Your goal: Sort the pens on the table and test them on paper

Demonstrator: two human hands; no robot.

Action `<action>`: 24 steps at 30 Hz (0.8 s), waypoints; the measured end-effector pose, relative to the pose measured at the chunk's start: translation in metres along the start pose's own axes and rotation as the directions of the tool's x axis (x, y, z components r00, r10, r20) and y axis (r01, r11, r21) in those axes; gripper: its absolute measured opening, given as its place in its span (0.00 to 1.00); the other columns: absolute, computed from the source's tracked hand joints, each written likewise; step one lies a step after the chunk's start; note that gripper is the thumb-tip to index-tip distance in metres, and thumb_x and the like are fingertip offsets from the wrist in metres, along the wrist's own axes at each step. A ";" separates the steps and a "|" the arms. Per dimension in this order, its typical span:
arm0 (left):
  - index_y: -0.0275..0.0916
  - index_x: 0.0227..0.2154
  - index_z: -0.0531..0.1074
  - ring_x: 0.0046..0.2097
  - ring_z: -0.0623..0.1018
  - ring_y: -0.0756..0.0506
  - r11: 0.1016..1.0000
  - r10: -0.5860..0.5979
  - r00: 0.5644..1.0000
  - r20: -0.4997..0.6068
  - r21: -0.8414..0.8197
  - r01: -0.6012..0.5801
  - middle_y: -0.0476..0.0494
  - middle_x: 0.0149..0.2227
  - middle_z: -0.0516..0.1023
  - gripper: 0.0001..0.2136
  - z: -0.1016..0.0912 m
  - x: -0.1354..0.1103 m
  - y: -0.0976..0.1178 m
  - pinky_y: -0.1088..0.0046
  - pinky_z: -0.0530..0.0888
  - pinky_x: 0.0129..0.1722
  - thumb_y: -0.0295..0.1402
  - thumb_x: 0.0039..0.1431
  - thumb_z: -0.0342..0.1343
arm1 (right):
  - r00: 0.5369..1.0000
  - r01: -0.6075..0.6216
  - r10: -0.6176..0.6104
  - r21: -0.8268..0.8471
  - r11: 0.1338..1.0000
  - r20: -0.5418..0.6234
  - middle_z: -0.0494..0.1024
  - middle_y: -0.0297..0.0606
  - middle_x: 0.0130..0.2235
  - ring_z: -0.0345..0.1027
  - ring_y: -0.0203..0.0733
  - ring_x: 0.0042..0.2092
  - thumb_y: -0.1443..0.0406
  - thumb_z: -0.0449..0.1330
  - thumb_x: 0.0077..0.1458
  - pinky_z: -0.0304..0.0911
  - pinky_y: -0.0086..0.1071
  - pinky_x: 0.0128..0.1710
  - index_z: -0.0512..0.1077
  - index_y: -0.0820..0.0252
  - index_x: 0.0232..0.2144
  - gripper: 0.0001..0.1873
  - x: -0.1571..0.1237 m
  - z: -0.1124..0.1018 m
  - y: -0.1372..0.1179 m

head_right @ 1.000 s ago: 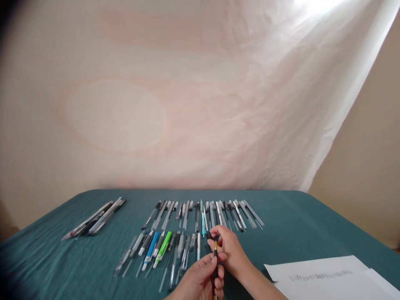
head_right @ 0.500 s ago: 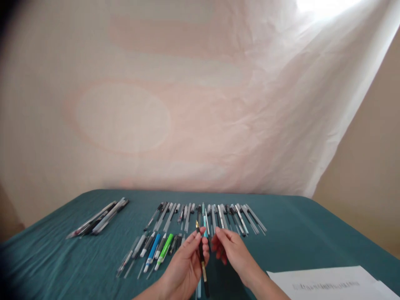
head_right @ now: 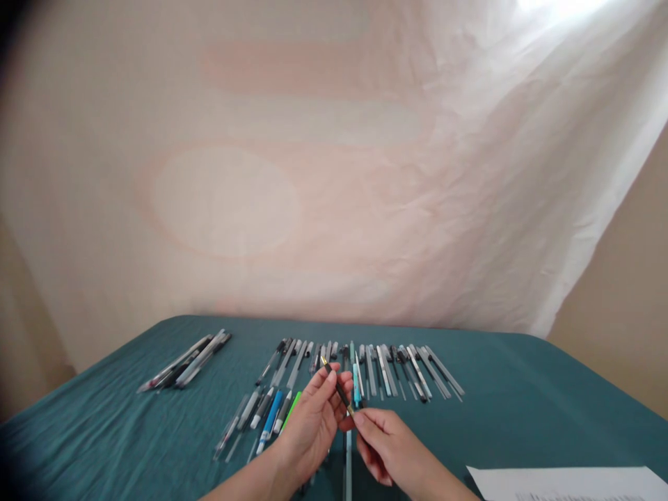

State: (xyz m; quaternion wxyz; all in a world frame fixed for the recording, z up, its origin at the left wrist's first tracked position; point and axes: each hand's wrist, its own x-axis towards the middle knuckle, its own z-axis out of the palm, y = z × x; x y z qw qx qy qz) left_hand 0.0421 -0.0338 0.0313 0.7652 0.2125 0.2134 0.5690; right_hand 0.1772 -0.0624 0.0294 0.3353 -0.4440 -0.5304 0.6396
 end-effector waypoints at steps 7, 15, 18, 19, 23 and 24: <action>0.37 0.43 0.70 0.37 0.73 0.49 0.969 0.062 0.997 0.034 0.237 -0.069 0.41 0.36 0.76 0.18 -0.001 0.005 0.020 0.75 0.66 0.39 0.39 0.50 0.56 | 1.000 -0.007 0.013 0.223 0.975 -0.025 0.59 0.25 0.18 0.48 0.24 0.16 0.52 0.54 0.50 0.40 0.20 0.13 0.67 0.63 0.29 0.18 -0.003 -0.005 -0.008; 0.34 0.36 0.74 0.39 0.72 0.47 0.891 0.091 0.995 0.051 0.441 -0.104 0.40 0.35 0.77 0.15 -0.008 0.007 0.020 0.73 0.65 0.41 0.39 0.49 0.56 | 0.996 0.008 -0.003 0.050 0.999 -0.094 0.62 0.26 0.18 0.49 0.25 0.15 0.48 0.50 0.51 0.41 0.20 0.12 0.67 0.63 0.32 0.23 -0.003 -0.009 0.029; 0.34 0.36 0.74 0.40 0.72 0.47 0.883 0.079 0.994 0.080 0.457 -0.107 0.40 0.36 0.76 0.15 -0.007 0.004 0.018 0.72 0.65 0.42 0.39 0.50 0.56 | 0.978 0.110 -0.128 -0.116 0.987 -0.163 0.66 0.30 0.19 0.54 0.27 0.18 0.47 0.49 0.51 0.45 0.21 0.14 0.68 0.64 0.31 0.24 -0.003 -0.009 0.041; 0.34 0.36 0.74 0.40 0.72 0.46 0.880 0.078 0.994 0.078 0.463 -0.105 0.40 0.36 0.76 0.15 -0.006 0.004 0.018 0.72 0.65 0.42 0.40 0.50 0.56 | 0.973 0.127 -0.153 -0.153 0.980 -0.174 0.67 0.31 0.20 0.55 0.28 0.18 0.47 0.49 0.51 0.46 0.21 0.14 0.68 0.64 0.30 0.24 -0.003 -0.009 0.043; 0.35 0.36 0.74 0.41 0.72 0.46 0.862 0.079 0.996 0.048 0.498 -0.092 0.40 0.36 0.76 0.15 -0.004 0.002 0.017 0.74 0.65 0.40 0.41 0.49 0.56 | 0.963 0.146 -0.190 -0.219 0.965 -0.192 0.67 0.32 0.19 0.56 0.30 0.19 0.48 0.47 0.53 0.49 0.23 0.17 0.68 0.63 0.30 0.24 -0.005 -0.010 0.044; 0.36 0.36 0.74 0.40 0.72 0.47 0.860 0.081 0.996 0.046 0.501 -0.093 0.40 0.36 0.77 0.15 -0.004 0.002 0.016 0.74 0.65 0.39 0.41 0.49 0.56 | 0.961 0.148 -0.194 -0.231 0.962 -0.195 0.68 0.32 0.19 0.56 0.31 0.20 0.49 0.47 0.53 0.49 0.23 0.17 0.68 0.63 0.30 0.24 -0.006 -0.010 0.043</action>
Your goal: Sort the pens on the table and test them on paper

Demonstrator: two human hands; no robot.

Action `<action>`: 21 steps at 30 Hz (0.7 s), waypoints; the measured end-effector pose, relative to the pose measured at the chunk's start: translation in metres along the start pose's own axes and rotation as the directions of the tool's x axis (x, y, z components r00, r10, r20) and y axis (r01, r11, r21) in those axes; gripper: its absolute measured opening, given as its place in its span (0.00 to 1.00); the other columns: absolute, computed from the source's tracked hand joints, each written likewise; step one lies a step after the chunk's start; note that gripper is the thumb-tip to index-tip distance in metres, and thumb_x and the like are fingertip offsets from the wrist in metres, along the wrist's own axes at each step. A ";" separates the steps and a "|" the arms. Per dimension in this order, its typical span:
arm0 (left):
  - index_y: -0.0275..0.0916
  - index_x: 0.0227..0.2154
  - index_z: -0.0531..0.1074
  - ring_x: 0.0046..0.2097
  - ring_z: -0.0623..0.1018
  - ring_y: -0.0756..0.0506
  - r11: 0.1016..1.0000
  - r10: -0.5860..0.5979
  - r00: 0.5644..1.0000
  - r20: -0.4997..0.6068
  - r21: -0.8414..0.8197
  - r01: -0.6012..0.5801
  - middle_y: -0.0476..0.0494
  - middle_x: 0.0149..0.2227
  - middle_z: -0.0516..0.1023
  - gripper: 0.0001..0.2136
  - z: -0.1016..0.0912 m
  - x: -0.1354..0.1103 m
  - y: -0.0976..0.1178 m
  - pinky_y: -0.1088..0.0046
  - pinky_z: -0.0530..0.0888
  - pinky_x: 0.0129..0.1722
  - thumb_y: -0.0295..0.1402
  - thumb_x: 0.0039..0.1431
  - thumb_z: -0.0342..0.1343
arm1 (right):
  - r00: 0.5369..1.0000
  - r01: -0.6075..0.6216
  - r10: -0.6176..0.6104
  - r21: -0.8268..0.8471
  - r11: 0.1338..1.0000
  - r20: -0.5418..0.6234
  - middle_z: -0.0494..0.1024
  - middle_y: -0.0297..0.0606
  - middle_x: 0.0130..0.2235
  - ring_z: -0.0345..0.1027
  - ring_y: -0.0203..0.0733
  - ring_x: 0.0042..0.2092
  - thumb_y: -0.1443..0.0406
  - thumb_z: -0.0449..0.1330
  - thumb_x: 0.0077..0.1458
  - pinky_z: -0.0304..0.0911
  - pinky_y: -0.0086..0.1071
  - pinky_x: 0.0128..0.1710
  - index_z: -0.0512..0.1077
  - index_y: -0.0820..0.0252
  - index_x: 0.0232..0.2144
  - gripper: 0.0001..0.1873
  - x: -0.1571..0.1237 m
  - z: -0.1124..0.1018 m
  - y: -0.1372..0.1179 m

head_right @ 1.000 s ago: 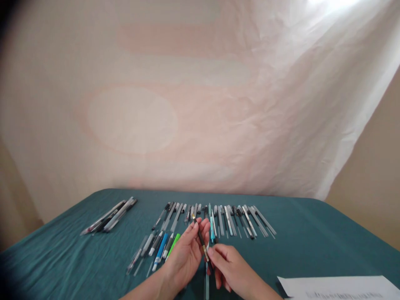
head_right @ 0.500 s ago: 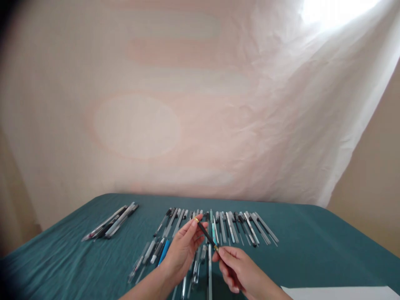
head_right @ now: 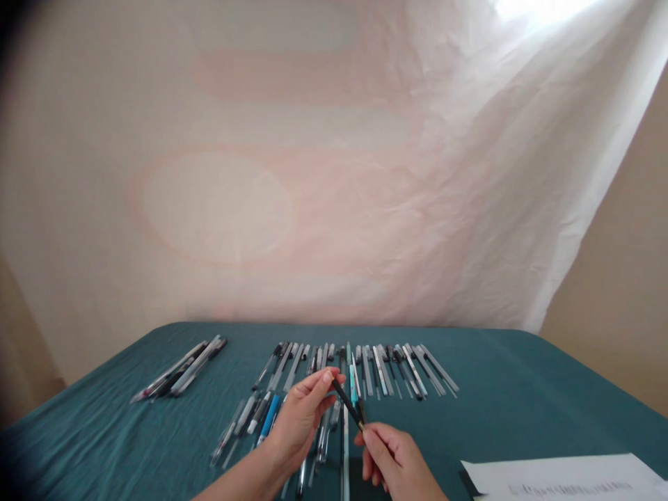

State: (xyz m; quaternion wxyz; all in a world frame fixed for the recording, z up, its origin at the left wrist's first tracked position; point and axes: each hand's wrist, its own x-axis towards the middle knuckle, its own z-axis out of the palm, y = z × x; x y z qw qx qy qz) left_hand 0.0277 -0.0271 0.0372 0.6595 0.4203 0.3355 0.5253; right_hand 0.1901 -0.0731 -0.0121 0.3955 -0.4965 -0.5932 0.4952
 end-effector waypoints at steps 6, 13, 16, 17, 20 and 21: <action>0.35 0.31 0.75 0.37 0.72 0.47 0.998 0.033 0.999 -0.040 0.054 -0.031 0.42 0.34 0.77 0.15 0.004 -0.004 0.000 0.75 0.66 0.36 0.42 0.46 0.58 | 0.997 0.082 -0.081 -0.083 0.993 0.005 0.66 0.30 0.20 0.59 0.32 0.23 0.53 0.51 0.52 0.55 0.25 0.24 0.65 0.60 0.26 0.17 -0.003 -0.001 -0.006; 0.36 0.22 0.69 0.26 0.68 0.53 0.998 0.042 0.995 -0.090 0.050 -0.037 0.50 0.23 0.70 0.11 0.007 -0.006 -0.001 0.78 0.66 0.28 0.39 0.41 0.62 | 1.000 0.011 -0.011 0.021 1.000 0.011 0.57 0.25 0.19 0.48 0.28 0.18 0.48 0.51 0.49 0.45 0.23 0.16 0.62 0.59 0.28 0.20 -0.005 0.003 -0.008; 0.35 0.23 0.69 0.26 0.68 0.53 0.999 0.038 0.996 -0.075 0.039 -0.035 0.50 0.24 0.70 0.11 0.007 -0.006 -0.003 0.78 0.67 0.27 0.38 0.42 0.61 | 0.999 -0.035 0.032 0.151 0.988 0.022 0.50 0.23 0.16 0.41 0.27 0.17 0.46 0.45 0.52 0.39 0.24 0.15 0.64 0.61 0.29 0.24 -0.006 0.004 -0.008; 0.35 0.24 0.70 0.27 0.69 0.52 0.999 0.033 0.997 -0.063 0.031 -0.031 0.49 0.25 0.71 0.11 0.007 -0.007 -0.003 0.78 0.67 0.28 0.39 0.43 0.61 | 0.998 -0.059 0.054 0.186 0.981 0.033 0.48 0.22 0.16 0.39 0.27 0.16 0.45 0.44 0.52 0.37 0.24 0.15 0.64 0.61 0.28 0.25 -0.006 0.004 -0.007; 0.35 0.29 0.73 0.34 0.72 0.49 1.000 0.014 1.000 0.009 -0.008 -0.014 0.43 0.32 0.74 0.12 0.010 -0.009 -0.002 0.74 0.69 0.34 0.38 0.44 0.60 | 0.998 -0.063 0.059 0.217 0.974 0.021 0.48 0.21 0.15 0.39 0.26 0.15 0.44 0.46 0.50 0.36 0.23 0.13 0.62 0.60 0.24 0.25 -0.003 0.004 -0.002; 0.35 0.32 0.74 0.37 0.73 0.47 1.000 0.010 0.999 0.036 -0.020 -0.009 0.41 0.36 0.75 0.13 0.011 -0.010 -0.001 0.72 0.69 0.38 0.38 0.45 0.59 | 0.999 -0.053 0.053 0.208 0.977 0.008 0.49 0.21 0.15 0.40 0.26 0.14 0.44 0.46 0.50 0.37 0.23 0.13 0.62 0.60 0.24 0.25 -0.003 0.004 -0.001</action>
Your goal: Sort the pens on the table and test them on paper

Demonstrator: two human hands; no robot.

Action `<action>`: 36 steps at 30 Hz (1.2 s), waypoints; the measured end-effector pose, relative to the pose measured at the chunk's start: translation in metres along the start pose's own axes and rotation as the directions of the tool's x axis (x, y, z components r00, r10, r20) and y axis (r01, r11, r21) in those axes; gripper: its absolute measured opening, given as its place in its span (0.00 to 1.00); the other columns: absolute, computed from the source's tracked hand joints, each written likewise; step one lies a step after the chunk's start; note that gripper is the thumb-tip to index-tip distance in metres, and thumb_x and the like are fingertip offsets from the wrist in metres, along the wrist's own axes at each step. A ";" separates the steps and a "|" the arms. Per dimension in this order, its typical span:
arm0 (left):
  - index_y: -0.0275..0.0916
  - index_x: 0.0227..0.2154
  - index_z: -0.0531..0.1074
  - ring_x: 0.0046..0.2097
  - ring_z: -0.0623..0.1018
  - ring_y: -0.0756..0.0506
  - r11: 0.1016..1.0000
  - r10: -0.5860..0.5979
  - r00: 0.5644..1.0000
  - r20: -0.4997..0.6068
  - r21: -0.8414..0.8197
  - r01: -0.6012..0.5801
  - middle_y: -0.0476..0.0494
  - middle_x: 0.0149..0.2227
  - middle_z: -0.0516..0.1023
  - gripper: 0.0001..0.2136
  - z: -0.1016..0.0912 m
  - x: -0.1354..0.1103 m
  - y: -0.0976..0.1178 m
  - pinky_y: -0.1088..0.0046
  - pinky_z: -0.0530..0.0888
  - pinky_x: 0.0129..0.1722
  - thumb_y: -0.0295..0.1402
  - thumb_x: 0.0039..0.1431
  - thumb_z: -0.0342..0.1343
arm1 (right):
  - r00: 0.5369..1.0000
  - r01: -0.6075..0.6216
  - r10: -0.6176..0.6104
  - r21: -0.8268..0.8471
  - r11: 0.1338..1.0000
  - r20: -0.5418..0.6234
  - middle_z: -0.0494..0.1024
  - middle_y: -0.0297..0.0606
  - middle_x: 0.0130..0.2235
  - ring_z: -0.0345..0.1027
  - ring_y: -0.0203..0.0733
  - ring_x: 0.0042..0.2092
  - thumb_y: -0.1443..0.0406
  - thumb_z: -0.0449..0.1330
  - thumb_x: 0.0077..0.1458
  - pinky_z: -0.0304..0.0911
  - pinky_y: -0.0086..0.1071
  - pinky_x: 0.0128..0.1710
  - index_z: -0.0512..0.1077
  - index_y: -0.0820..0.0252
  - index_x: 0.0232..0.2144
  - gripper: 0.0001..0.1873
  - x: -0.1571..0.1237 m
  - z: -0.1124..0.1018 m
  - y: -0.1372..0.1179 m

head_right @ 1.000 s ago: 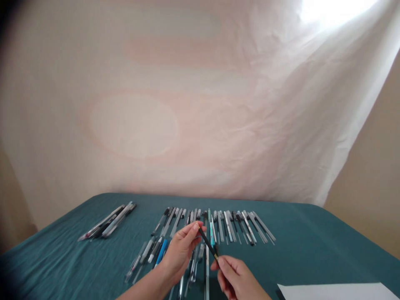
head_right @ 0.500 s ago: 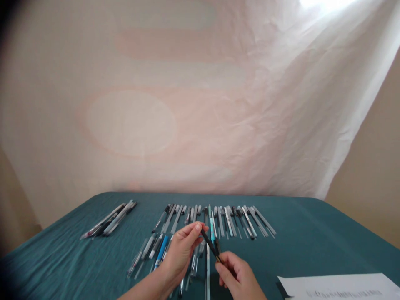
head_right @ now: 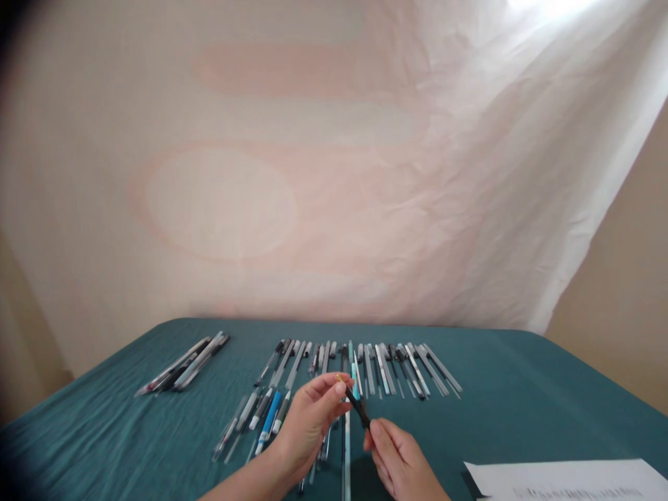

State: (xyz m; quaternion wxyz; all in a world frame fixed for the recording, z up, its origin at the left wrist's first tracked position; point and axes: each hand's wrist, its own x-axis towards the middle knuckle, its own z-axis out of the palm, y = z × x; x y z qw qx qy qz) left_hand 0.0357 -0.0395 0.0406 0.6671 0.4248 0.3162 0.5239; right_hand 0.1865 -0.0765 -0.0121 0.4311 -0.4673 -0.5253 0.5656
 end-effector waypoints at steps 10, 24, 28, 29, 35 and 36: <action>0.34 0.34 0.76 0.39 0.73 0.45 1.000 0.016 0.998 0.055 -0.005 -0.016 0.40 0.35 0.76 0.12 0.000 0.001 0.000 0.67 0.66 0.45 0.36 0.49 0.57 | 0.999 0.033 -0.034 -0.067 0.997 -0.011 0.60 0.23 0.18 0.48 0.24 0.14 0.48 0.53 0.49 0.44 0.21 0.12 0.59 0.59 0.24 0.20 0.003 -0.003 0.003; 0.33 0.34 0.75 0.39 0.73 0.46 0.999 -0.028 0.998 0.049 -0.037 0.030 0.39 0.37 0.76 0.11 -0.002 0.002 -0.003 0.67 0.67 0.45 0.33 0.48 0.58 | 0.997 0.071 -0.070 0.047 0.996 -0.023 0.57 0.20 0.16 0.44 0.22 0.12 0.52 0.56 0.49 0.40 0.19 0.11 0.59 0.59 0.24 0.17 0.007 -0.009 0.008; 0.33 0.34 0.75 0.39 0.73 0.46 0.999 -0.039 0.998 0.050 -0.019 0.040 0.38 0.37 0.76 0.11 -0.003 0.003 -0.004 0.69 0.68 0.44 0.34 0.49 0.58 | 1.000 0.022 -0.021 0.117 0.993 -0.006 0.65 0.25 0.20 0.43 0.20 0.11 0.49 0.55 0.48 0.42 0.19 0.10 0.60 0.59 0.26 0.19 0.007 -0.009 0.008; 0.33 0.35 0.75 0.39 0.73 0.47 0.999 -0.039 0.998 0.053 -0.015 0.040 0.39 0.37 0.76 0.11 -0.004 0.003 -0.004 0.69 0.68 0.44 0.34 0.49 0.58 | 1.000 -0.001 0.001 0.125 0.992 0.003 0.66 0.27 0.21 0.43 0.21 0.12 0.48 0.52 0.50 0.43 0.19 0.10 0.61 0.60 0.26 0.20 0.006 -0.008 0.006; 0.33 0.35 0.75 0.39 0.73 0.47 0.999 -0.048 0.997 0.057 0.005 0.048 0.39 0.37 0.76 0.11 -0.005 0.004 -0.006 0.71 0.68 0.42 0.34 0.49 0.57 | 1.000 0.028 -0.028 0.058 0.998 0.006 0.64 0.26 0.19 0.45 0.21 0.12 0.49 0.50 0.52 0.43 0.19 0.11 0.62 0.61 0.24 0.21 0.003 -0.007 0.000; 0.33 0.35 0.75 0.39 0.73 0.47 0.999 -0.049 0.997 0.056 0.007 0.048 0.39 0.37 0.76 0.11 -0.005 0.004 -0.006 0.71 0.68 0.42 0.34 0.49 0.57 | 0.999 0.051 -0.051 0.041 0.998 0.007 0.63 0.25 0.19 0.45 0.21 0.12 0.50 0.51 0.52 0.43 0.19 0.11 0.61 0.61 0.24 0.19 0.004 -0.008 0.000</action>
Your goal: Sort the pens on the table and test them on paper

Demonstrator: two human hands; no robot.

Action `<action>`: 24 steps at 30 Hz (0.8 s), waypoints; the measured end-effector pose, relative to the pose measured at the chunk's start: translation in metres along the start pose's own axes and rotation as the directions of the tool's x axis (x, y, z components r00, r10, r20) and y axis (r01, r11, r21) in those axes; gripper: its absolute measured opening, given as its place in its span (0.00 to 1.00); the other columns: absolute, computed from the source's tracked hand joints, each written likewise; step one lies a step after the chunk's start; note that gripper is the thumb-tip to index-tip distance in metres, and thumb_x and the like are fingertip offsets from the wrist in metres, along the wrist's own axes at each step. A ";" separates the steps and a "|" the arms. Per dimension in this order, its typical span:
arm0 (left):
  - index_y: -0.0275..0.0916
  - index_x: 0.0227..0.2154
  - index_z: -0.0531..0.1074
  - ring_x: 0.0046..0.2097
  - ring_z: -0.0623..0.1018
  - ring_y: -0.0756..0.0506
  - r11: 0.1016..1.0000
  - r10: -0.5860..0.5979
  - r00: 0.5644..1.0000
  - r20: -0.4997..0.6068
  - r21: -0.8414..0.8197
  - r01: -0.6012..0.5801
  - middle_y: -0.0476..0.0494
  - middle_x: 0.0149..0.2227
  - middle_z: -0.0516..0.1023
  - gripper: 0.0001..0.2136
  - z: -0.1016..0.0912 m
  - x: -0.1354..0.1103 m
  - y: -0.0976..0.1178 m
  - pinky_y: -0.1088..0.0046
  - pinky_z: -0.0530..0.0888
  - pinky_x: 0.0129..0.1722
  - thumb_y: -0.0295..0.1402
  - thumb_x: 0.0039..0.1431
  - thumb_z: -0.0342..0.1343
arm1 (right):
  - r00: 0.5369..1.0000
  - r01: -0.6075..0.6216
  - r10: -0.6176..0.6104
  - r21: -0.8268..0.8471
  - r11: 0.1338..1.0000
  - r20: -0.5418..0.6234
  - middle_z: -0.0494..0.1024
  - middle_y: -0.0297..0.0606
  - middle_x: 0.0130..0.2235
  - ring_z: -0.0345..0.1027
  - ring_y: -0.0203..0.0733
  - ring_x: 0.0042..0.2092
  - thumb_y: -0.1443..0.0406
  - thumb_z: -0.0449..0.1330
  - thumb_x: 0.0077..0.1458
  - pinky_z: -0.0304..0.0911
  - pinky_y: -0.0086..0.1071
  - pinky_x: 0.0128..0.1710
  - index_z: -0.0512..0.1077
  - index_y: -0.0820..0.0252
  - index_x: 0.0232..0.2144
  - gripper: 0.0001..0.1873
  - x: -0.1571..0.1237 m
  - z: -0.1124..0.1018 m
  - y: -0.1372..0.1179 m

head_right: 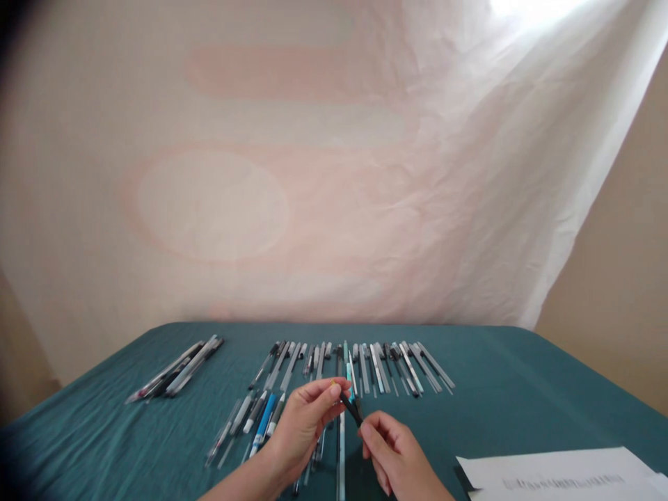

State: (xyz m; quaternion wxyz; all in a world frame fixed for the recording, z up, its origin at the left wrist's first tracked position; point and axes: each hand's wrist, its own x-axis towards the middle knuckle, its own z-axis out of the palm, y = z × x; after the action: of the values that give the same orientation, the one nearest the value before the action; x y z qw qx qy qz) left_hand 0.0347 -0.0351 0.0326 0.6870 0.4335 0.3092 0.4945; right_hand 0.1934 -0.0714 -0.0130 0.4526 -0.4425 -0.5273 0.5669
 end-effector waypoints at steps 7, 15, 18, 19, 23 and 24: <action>0.33 0.35 0.75 0.39 0.73 0.47 1.000 -0.003 1.000 -0.004 0.027 0.003 0.39 0.36 0.76 0.12 0.000 0.000 0.000 0.71 0.69 0.41 0.35 0.49 0.58 | 1.000 0.013 -0.013 -0.025 1.000 0.013 0.65 0.25 0.23 0.46 0.21 0.12 0.50 0.54 0.49 0.40 0.20 0.11 0.59 0.58 0.29 0.18 0.002 0.001 0.002; 0.33 0.33 0.74 0.37 0.73 0.47 0.999 -0.015 0.999 -0.028 0.036 0.016 0.40 0.35 0.75 0.12 0.000 0.001 -0.001 0.72 0.70 0.38 0.36 0.47 0.58 | 0.999 -0.027 0.029 -0.054 0.998 0.029 0.60 0.24 0.17 0.43 0.22 0.13 0.49 0.49 0.52 0.37 0.21 0.12 0.62 0.62 0.25 0.21 0.002 0.000 0.002; 0.34 0.33 0.74 0.38 0.73 0.47 1.000 -0.005 0.995 -0.101 0.027 0.008 0.40 0.36 0.75 0.13 -0.003 0.005 0.006 0.72 0.70 0.37 0.38 0.46 0.59 | 1.000 -0.015 0.017 -0.111 0.994 0.019 0.54 0.21 0.14 0.44 0.23 0.13 0.50 0.52 0.51 0.39 0.21 0.12 0.59 0.60 0.23 0.19 0.001 -0.001 0.001; 0.35 0.34 0.73 0.38 0.73 0.47 1.000 0.010 0.990 -0.140 0.027 -0.007 0.40 0.36 0.74 0.14 -0.005 0.007 0.009 0.73 0.70 0.37 0.39 0.46 0.58 | 0.999 -0.018 0.022 -0.119 0.993 0.024 0.53 0.20 0.13 0.44 0.24 0.12 0.50 0.51 0.52 0.39 0.21 0.12 0.59 0.59 0.23 0.19 0.000 -0.002 0.000; 0.35 0.36 0.72 0.29 0.70 0.52 0.979 0.129 0.958 -0.255 0.184 -0.082 0.45 0.31 0.72 0.18 -0.013 0.014 0.014 0.79 0.67 0.26 0.44 0.47 0.55 | 0.999 -0.017 0.020 -0.098 0.995 0.030 0.58 0.22 0.15 0.46 0.24 0.13 0.51 0.49 0.54 0.43 0.20 0.12 0.59 0.59 0.24 0.18 -0.001 -0.002 -0.002; 0.35 0.36 0.72 0.26 0.68 0.53 0.960 0.155 0.958 -0.242 0.267 -0.088 0.46 0.28 0.71 0.18 -0.014 0.015 0.014 0.81 0.64 0.23 0.45 0.48 0.54 | 1.000 -0.013 0.014 -0.083 0.996 0.018 0.61 0.23 0.17 0.48 0.24 0.13 0.51 0.49 0.54 0.44 0.20 0.12 0.59 0.59 0.25 0.17 0.000 -0.001 -0.002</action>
State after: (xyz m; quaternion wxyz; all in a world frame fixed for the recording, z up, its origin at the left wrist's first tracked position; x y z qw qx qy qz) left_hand 0.0220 -0.0145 0.0394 0.5473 0.4672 0.4298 0.5454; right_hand 0.1947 -0.0713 -0.0110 0.4251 -0.4590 -0.5514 0.5519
